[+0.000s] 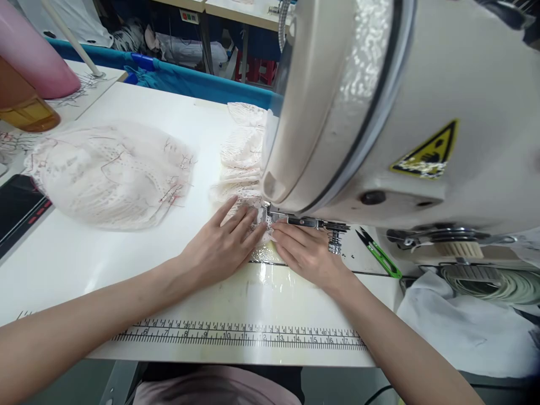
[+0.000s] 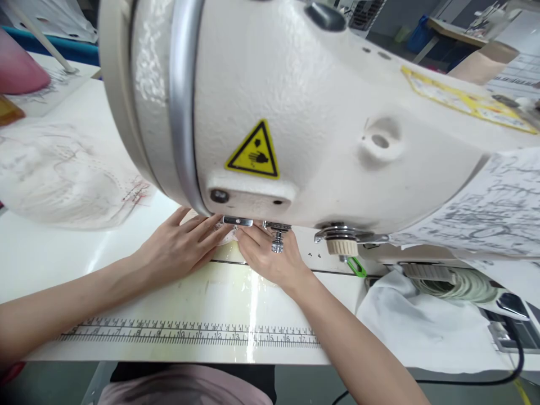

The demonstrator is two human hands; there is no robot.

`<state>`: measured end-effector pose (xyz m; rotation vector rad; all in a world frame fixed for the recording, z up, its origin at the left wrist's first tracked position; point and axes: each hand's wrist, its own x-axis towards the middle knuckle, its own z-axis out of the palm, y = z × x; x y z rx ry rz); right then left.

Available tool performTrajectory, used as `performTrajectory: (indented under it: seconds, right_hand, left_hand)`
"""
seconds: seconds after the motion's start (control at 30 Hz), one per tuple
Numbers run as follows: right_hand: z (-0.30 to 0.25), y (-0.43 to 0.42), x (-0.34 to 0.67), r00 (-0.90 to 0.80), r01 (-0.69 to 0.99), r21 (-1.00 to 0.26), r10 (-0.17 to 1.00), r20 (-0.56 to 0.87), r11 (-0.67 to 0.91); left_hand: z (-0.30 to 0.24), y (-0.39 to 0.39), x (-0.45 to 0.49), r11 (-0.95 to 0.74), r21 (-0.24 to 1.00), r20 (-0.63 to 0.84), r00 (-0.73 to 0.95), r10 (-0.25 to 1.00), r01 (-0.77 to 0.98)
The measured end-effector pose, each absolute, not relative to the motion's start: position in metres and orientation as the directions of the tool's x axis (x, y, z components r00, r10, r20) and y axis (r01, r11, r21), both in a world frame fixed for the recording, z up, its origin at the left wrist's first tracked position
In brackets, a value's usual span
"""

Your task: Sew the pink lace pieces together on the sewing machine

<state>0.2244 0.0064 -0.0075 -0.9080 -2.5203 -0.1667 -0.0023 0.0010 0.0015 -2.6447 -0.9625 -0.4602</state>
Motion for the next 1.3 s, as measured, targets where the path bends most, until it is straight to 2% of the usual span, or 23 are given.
performTrajectory:
  seconds: [0.23,0.53,0.63,0.8,1.0,1.2,1.3]
  right_hand:
    - [-0.007,0.008,0.224,-0.681,0.656,0.053,0.559,0.473,0.753]
    - [-0.010,0.009,0.228,-0.650,0.681,-0.051,0.634,0.419,0.731]
    - [-0.010,0.008,0.227,-0.642,0.692,-0.035,0.637,0.427,0.721]
    - [-0.008,0.008,0.224,-0.666,0.680,0.068,0.577,0.472,0.730]
    - [-0.006,0.007,0.220,-0.675,0.677,0.068,0.581,0.455,0.733]
    - [-0.004,0.006,0.214,-0.678,0.674,0.131,0.537,0.502,0.727]
    - [-0.004,0.006,0.212,-0.657,0.670,0.074,0.543,0.524,0.739]
  left_hand:
    - [0.001,0.003,-0.003,-0.723,-0.171,0.343,0.728,0.594,0.670]
    - [0.000,0.006,-0.004,-0.716,-0.057,0.329,0.690,0.645,0.696]
    - [-0.001,0.007,-0.004,-0.728,-0.093,0.369,0.703,0.608,0.679]
    - [0.000,0.009,-0.005,-0.815,-0.133,0.463,0.763,0.452,0.564]
    - [0.005,0.015,-0.007,-0.827,-0.111,0.465,0.764,0.447,0.551]
    - [0.006,0.021,-0.009,-0.817,-0.102,0.456,0.757,0.469,0.568]
    - [0.006,0.020,-0.008,-0.811,-0.096,0.471,0.744,0.473,0.577]
